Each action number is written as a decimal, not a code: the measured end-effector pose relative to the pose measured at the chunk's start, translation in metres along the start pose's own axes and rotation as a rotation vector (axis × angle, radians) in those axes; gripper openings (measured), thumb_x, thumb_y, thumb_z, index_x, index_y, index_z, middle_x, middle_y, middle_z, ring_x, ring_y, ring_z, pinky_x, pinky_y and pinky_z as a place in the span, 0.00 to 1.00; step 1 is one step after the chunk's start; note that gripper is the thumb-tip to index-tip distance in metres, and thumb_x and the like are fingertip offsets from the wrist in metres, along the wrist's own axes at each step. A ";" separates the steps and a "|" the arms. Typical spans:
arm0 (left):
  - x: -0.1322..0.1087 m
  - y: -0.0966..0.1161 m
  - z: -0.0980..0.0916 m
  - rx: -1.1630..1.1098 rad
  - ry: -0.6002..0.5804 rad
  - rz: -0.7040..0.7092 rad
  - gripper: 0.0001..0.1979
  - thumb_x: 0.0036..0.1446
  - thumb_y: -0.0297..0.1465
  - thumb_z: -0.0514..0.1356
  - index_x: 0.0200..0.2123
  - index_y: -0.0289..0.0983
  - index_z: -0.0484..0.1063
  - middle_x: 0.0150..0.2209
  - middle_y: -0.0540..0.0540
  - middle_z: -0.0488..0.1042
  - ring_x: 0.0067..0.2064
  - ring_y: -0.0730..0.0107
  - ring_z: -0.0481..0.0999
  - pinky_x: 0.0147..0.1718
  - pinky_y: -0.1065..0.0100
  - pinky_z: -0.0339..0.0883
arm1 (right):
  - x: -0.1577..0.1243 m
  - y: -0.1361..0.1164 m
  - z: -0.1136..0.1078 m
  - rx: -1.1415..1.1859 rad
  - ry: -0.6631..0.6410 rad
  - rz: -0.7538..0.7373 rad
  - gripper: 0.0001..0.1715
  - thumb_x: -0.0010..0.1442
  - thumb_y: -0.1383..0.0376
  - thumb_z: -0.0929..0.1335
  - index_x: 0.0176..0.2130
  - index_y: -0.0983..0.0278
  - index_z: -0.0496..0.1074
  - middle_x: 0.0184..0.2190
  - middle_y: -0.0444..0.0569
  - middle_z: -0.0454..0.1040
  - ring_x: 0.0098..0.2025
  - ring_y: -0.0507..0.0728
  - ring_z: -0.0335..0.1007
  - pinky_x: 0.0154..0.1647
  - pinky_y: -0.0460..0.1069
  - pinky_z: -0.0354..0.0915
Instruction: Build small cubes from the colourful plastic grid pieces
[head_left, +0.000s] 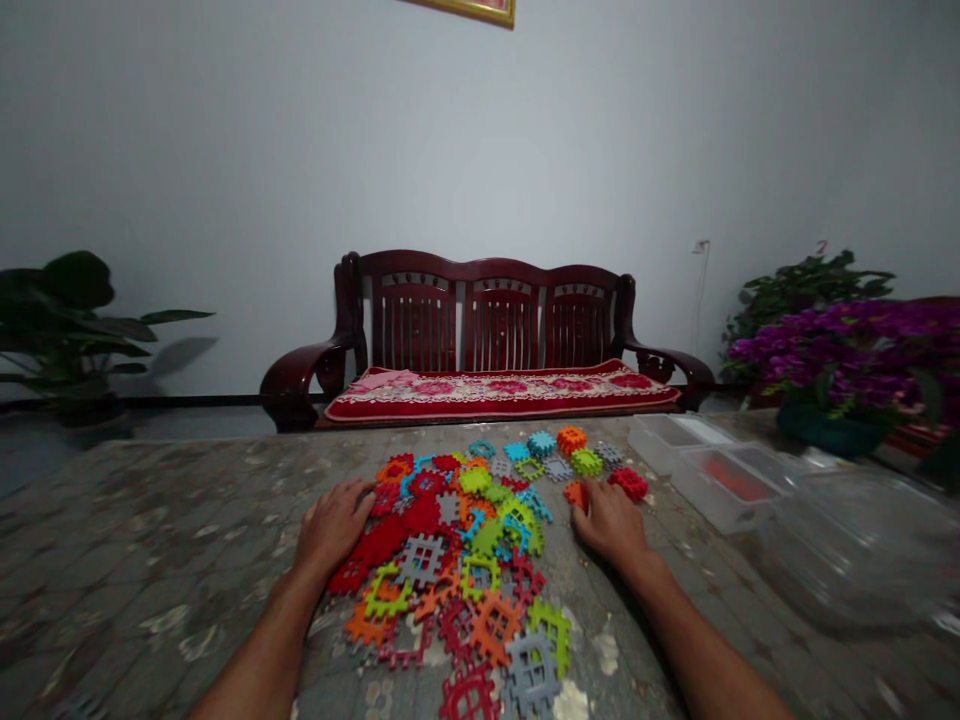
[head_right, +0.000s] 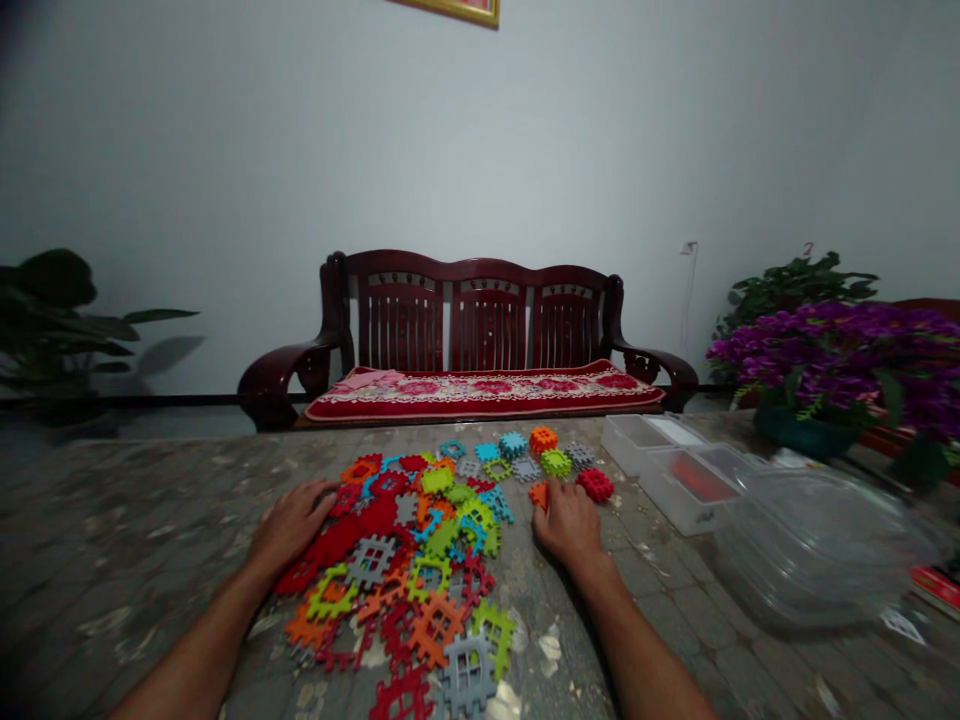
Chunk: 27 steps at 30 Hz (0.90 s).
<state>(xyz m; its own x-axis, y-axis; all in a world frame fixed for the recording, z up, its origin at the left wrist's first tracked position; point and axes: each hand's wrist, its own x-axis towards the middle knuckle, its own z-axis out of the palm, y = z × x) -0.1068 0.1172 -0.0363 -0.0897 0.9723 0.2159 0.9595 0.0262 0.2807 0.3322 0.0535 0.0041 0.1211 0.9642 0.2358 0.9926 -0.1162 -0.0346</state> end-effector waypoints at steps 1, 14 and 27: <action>0.000 0.000 0.000 -0.005 -0.001 0.002 0.24 0.70 0.39 0.47 0.58 0.45 0.78 0.64 0.43 0.76 0.64 0.55 0.73 0.65 0.51 0.64 | 0.000 0.000 0.000 -0.002 0.001 0.001 0.26 0.67 0.60 0.64 0.59 0.67 0.74 0.51 0.61 0.81 0.53 0.66 0.74 0.53 0.54 0.64; -0.004 0.003 -0.003 -0.035 0.026 0.005 0.23 0.70 0.38 0.48 0.58 0.45 0.78 0.63 0.43 0.76 0.63 0.56 0.74 0.65 0.51 0.63 | -0.006 -0.017 -0.007 0.151 0.066 -0.184 0.20 0.65 0.63 0.67 0.54 0.60 0.78 0.56 0.54 0.78 0.58 0.64 0.68 0.58 0.55 0.59; -0.002 0.002 -0.002 -0.024 0.022 -0.001 0.23 0.70 0.38 0.48 0.58 0.45 0.78 0.64 0.43 0.76 0.63 0.54 0.74 0.64 0.50 0.64 | -0.011 -0.033 -0.016 0.185 -0.059 -0.321 0.13 0.68 0.61 0.67 0.47 0.60 0.80 0.48 0.51 0.81 0.55 0.63 0.69 0.57 0.56 0.56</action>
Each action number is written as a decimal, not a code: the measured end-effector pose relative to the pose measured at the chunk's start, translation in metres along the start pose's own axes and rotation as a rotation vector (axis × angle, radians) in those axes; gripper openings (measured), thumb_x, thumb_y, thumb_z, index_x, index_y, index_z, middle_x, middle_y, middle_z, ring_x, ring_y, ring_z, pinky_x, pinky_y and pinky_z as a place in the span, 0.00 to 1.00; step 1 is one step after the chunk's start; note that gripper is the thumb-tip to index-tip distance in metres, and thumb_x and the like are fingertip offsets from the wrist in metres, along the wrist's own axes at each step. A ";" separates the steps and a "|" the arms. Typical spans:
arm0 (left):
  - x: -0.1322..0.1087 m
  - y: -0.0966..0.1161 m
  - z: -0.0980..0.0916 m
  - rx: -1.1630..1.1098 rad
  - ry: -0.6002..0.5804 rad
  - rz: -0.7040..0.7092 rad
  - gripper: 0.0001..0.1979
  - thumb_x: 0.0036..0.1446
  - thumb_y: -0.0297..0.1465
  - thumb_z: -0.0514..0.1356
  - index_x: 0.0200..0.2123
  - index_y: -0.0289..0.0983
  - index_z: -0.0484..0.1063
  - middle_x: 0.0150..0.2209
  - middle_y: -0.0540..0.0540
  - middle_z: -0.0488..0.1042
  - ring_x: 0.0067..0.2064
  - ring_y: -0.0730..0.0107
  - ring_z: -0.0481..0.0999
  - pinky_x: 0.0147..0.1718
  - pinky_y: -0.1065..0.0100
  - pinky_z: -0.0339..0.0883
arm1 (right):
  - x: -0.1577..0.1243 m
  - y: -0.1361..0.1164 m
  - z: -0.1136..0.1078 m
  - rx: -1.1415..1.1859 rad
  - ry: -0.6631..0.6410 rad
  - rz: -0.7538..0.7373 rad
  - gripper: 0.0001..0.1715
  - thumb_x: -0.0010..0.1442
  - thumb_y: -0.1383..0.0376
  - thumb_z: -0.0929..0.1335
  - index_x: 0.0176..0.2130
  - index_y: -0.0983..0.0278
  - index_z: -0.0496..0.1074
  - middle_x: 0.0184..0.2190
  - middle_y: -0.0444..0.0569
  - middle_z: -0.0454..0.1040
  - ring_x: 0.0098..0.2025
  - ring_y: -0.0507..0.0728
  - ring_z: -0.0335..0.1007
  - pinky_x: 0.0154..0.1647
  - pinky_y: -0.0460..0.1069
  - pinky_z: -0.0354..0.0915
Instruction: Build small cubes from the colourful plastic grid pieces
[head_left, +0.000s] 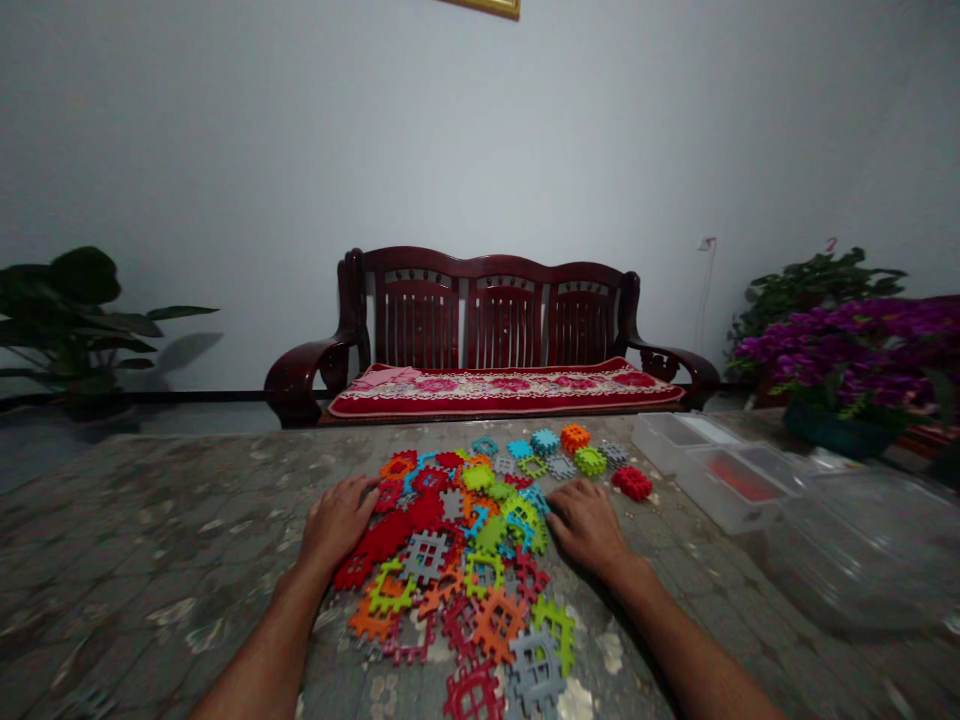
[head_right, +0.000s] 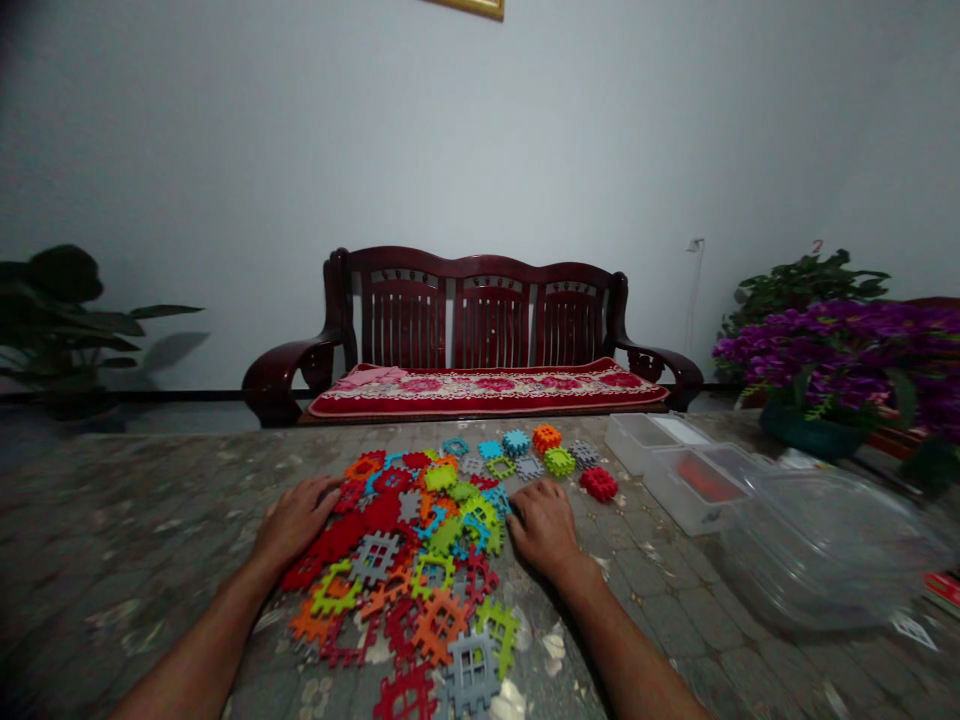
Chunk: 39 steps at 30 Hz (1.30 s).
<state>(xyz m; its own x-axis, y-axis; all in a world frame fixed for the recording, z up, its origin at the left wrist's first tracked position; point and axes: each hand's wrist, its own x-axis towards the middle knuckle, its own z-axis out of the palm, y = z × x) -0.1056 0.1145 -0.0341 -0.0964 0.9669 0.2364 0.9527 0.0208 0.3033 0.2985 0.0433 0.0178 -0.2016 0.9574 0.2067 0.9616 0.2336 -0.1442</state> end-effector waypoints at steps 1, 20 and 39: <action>0.000 0.000 0.000 -0.001 -0.001 -0.002 0.23 0.70 0.38 0.48 0.58 0.45 0.78 0.64 0.43 0.76 0.63 0.54 0.74 0.64 0.50 0.64 | 0.000 0.000 0.000 -0.013 0.000 -0.003 0.14 0.68 0.62 0.66 0.47 0.61 0.80 0.48 0.52 0.81 0.55 0.62 0.69 0.57 0.56 0.56; -0.001 0.003 -0.003 -0.006 -0.016 0.006 0.24 0.70 0.38 0.47 0.59 0.45 0.77 0.63 0.43 0.76 0.64 0.54 0.73 0.66 0.51 0.62 | -0.004 0.005 0.007 0.122 0.146 -0.022 0.16 0.61 0.68 0.66 0.44 0.59 0.81 0.46 0.49 0.82 0.53 0.61 0.71 0.59 0.54 0.59; -0.002 0.004 -0.004 0.028 -0.021 -0.014 0.24 0.70 0.38 0.47 0.59 0.47 0.77 0.64 0.45 0.76 0.64 0.57 0.73 0.64 0.53 0.64 | 0.008 -0.015 0.027 0.313 0.169 -0.113 0.38 0.56 0.66 0.70 0.66 0.61 0.71 0.56 0.56 0.78 0.59 0.65 0.69 0.64 0.60 0.62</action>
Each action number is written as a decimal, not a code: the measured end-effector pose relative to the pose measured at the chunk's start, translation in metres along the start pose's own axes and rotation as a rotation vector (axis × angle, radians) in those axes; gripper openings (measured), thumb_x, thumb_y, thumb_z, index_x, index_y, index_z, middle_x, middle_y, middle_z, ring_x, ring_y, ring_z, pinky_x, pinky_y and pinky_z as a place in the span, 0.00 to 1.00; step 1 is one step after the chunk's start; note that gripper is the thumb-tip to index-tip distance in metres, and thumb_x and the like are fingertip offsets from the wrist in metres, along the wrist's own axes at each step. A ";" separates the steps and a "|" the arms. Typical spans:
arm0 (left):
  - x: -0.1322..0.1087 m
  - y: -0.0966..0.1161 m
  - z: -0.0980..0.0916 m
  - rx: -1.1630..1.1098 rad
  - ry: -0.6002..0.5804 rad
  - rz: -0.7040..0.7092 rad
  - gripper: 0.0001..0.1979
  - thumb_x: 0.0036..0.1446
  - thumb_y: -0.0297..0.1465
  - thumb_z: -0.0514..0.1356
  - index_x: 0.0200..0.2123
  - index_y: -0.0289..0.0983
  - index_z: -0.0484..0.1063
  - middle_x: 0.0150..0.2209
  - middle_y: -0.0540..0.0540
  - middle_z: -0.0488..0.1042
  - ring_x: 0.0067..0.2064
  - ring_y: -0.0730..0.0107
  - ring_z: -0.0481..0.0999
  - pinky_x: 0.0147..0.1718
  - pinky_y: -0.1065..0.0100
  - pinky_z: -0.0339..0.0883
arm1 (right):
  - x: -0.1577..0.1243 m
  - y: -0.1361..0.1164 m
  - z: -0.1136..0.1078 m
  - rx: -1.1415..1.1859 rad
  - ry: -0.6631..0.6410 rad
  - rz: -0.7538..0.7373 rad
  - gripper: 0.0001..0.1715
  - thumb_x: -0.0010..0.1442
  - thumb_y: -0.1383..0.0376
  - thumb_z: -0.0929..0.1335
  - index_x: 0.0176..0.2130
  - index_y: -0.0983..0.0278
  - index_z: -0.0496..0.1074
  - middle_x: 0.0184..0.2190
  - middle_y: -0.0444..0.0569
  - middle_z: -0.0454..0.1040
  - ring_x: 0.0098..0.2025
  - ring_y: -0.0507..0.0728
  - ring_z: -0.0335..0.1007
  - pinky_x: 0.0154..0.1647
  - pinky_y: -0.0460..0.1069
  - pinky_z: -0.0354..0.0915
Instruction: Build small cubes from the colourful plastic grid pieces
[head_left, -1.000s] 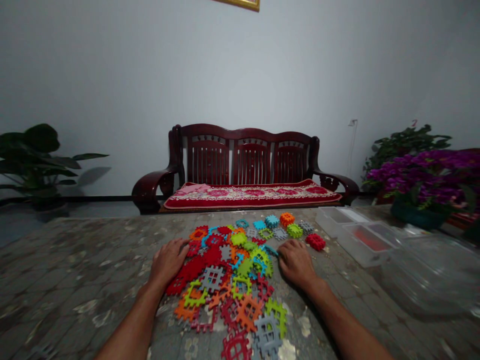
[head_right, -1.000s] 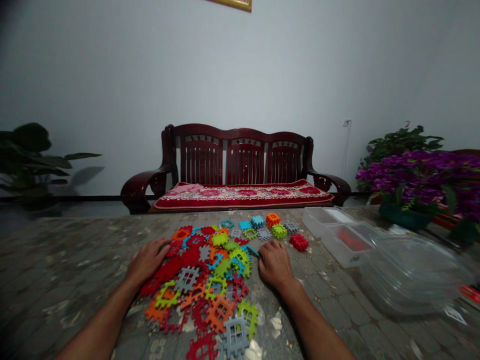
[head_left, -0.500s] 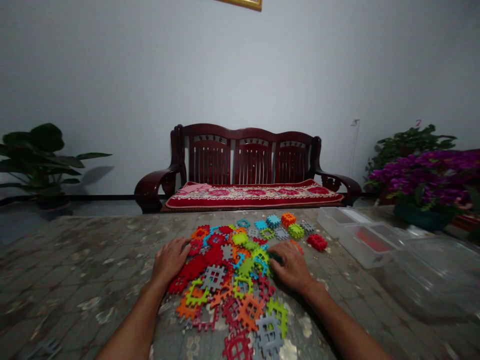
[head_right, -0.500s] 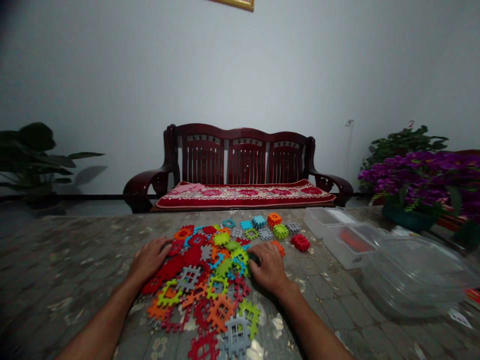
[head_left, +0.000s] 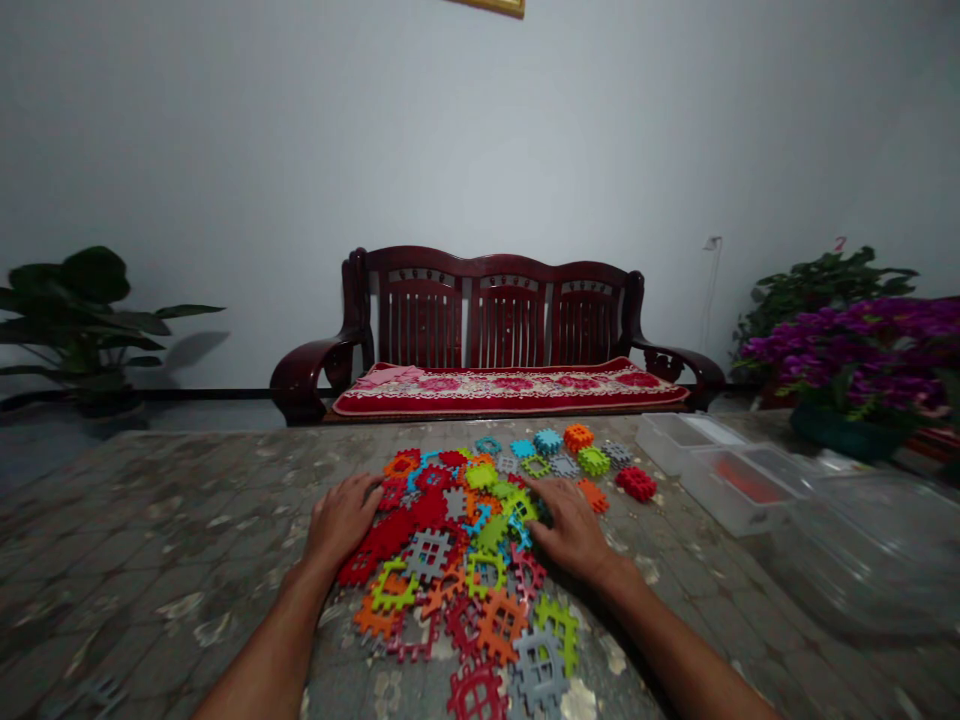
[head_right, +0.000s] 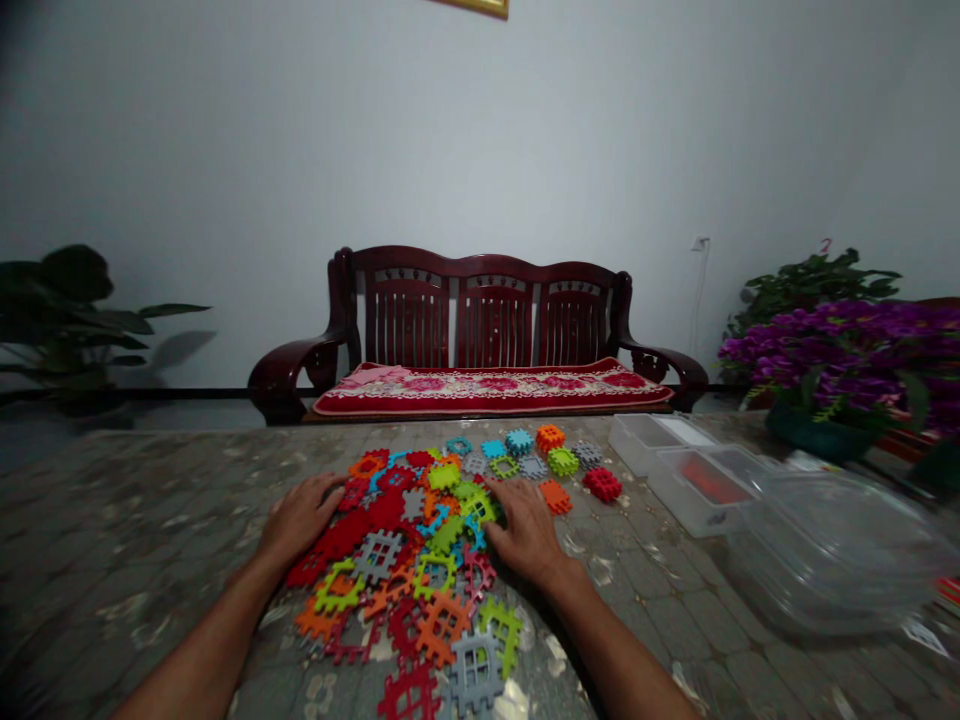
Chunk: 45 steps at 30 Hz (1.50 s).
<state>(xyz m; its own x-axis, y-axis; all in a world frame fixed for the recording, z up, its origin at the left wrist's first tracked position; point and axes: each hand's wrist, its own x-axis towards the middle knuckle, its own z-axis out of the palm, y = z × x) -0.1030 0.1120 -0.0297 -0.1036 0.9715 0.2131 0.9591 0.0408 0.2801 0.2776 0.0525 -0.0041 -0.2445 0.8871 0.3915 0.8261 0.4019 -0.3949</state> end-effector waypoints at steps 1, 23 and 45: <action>0.000 -0.001 0.001 -0.001 0.008 0.005 0.23 0.70 0.39 0.47 0.58 0.47 0.78 0.63 0.45 0.76 0.64 0.57 0.73 0.64 0.54 0.64 | 0.000 -0.001 -0.001 0.013 0.008 0.002 0.38 0.56 0.66 0.70 0.65 0.61 0.72 0.55 0.55 0.79 0.57 0.65 0.70 0.63 0.60 0.63; 0.003 -0.004 0.004 -0.010 0.010 0.021 0.23 0.70 0.39 0.48 0.58 0.46 0.78 0.63 0.44 0.77 0.63 0.55 0.75 0.65 0.51 0.64 | 0.004 0.026 0.008 0.383 0.276 -0.003 0.17 0.51 0.72 0.64 0.37 0.60 0.78 0.40 0.49 0.81 0.45 0.59 0.77 0.49 0.53 0.72; 0.003 -0.005 0.005 -0.030 0.021 0.013 0.24 0.69 0.39 0.48 0.58 0.46 0.78 0.63 0.44 0.76 0.64 0.57 0.74 0.65 0.52 0.63 | -0.013 0.007 -0.029 -0.105 -0.094 0.035 0.39 0.55 0.58 0.73 0.65 0.62 0.72 0.55 0.57 0.78 0.58 0.66 0.70 0.62 0.59 0.61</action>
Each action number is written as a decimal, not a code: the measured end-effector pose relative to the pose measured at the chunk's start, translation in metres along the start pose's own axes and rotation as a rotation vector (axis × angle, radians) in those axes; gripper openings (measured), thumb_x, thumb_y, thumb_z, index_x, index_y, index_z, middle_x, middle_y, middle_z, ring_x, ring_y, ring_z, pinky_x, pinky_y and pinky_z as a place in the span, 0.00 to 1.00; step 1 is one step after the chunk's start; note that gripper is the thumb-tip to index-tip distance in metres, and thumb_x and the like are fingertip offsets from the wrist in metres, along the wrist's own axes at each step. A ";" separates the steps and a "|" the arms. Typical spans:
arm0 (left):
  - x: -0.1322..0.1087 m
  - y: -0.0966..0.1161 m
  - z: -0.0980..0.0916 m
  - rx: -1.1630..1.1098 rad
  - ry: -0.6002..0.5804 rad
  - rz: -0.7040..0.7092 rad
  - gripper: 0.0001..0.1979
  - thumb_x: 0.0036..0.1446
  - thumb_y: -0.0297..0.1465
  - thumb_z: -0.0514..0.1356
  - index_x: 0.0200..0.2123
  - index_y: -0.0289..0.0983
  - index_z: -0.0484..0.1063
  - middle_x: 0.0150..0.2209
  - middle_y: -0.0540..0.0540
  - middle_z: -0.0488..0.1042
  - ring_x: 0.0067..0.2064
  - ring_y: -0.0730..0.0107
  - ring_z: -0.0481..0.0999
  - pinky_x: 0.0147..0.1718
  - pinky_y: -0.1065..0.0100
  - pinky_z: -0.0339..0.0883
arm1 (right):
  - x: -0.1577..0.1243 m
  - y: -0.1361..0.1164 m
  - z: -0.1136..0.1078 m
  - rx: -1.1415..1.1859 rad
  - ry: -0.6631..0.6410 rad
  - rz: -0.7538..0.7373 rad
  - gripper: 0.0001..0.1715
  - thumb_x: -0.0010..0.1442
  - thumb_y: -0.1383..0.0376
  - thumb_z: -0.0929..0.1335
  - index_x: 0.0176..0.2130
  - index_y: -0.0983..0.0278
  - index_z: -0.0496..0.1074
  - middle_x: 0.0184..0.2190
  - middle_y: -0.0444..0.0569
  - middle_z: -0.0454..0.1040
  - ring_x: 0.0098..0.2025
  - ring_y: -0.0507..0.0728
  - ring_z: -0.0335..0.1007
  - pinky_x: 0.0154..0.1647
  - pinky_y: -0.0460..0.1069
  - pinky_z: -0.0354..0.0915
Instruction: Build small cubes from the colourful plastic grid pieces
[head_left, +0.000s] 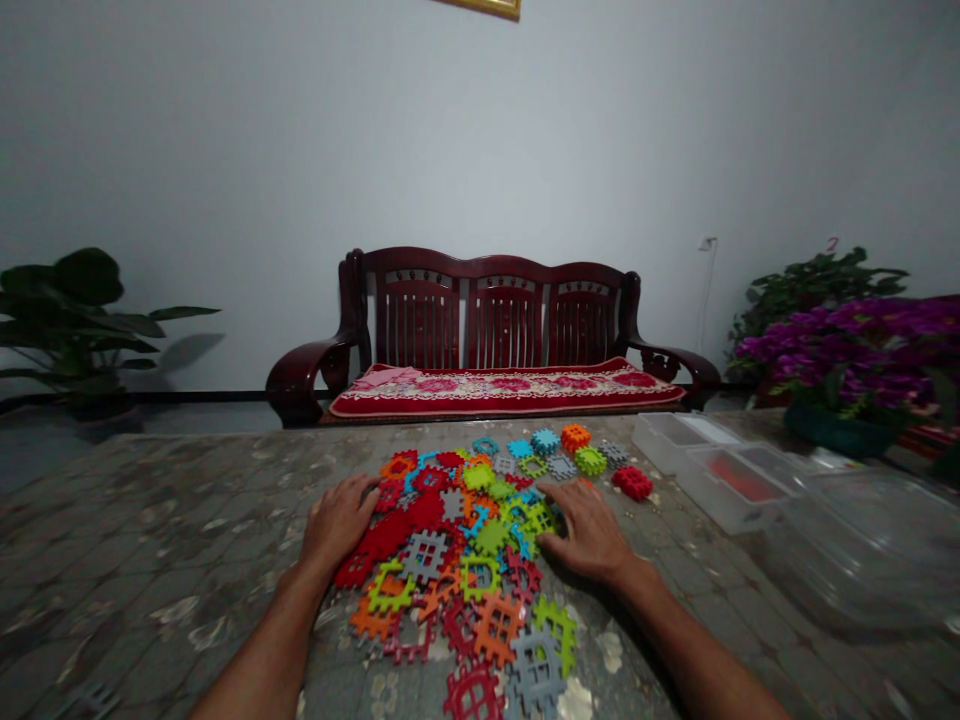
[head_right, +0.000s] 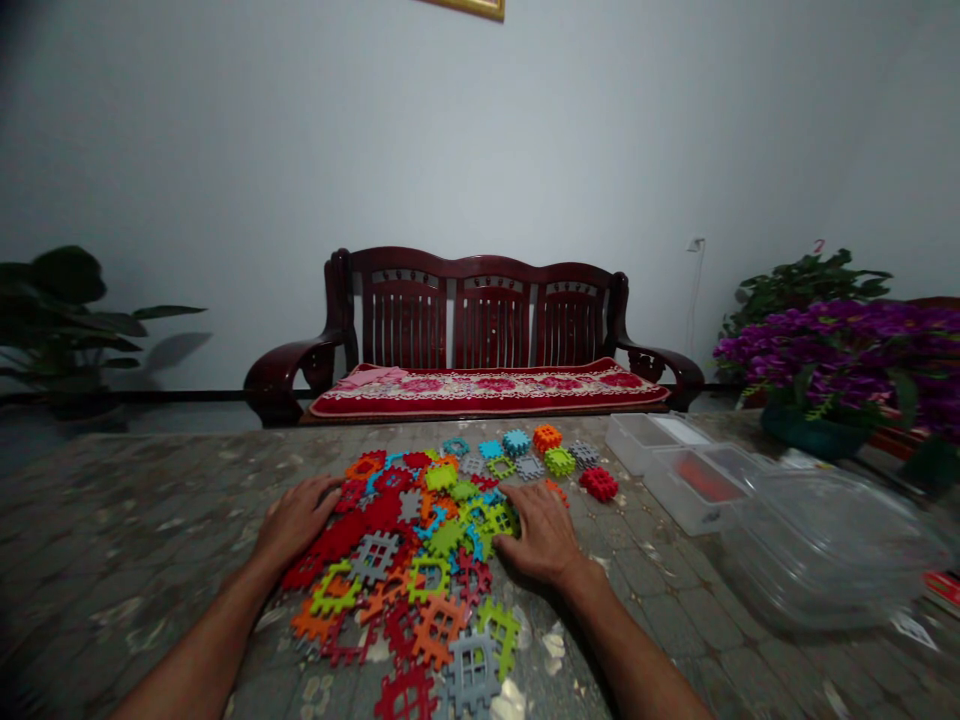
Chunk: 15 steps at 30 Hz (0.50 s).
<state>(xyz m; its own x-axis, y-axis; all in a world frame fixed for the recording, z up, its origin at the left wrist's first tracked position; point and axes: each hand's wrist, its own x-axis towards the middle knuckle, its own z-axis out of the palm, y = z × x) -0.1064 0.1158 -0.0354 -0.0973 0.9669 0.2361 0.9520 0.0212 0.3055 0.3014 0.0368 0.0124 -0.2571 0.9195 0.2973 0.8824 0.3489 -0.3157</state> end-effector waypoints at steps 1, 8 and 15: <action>0.000 -0.001 0.001 -0.001 0.006 0.003 0.23 0.69 0.39 0.48 0.58 0.46 0.78 0.63 0.44 0.76 0.63 0.57 0.74 0.65 0.53 0.63 | 0.000 0.000 0.001 -0.005 0.000 0.000 0.39 0.56 0.58 0.72 0.65 0.63 0.71 0.55 0.57 0.78 0.57 0.66 0.70 0.61 0.59 0.61; 0.000 -0.001 0.001 -0.001 -0.001 0.020 0.24 0.70 0.39 0.47 0.58 0.44 0.78 0.63 0.42 0.76 0.63 0.53 0.74 0.64 0.49 0.64 | -0.002 -0.004 0.011 -0.022 0.010 -0.030 0.43 0.56 0.60 0.69 0.68 0.66 0.67 0.54 0.59 0.79 0.55 0.67 0.73 0.59 0.59 0.65; -0.001 0.002 -0.002 0.017 -0.019 0.000 0.23 0.70 0.39 0.48 0.58 0.46 0.78 0.64 0.43 0.76 0.64 0.55 0.74 0.65 0.50 0.64 | -0.001 -0.001 0.013 -0.007 0.117 -0.012 0.44 0.56 0.63 0.69 0.70 0.64 0.65 0.56 0.58 0.79 0.56 0.66 0.74 0.59 0.58 0.67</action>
<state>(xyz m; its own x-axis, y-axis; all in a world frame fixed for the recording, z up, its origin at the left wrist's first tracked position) -0.1054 0.1147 -0.0330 -0.0922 0.9715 0.2184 0.9567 0.0256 0.2899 0.2952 0.0379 0.0010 -0.2202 0.8877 0.4044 0.8824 0.3580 -0.3053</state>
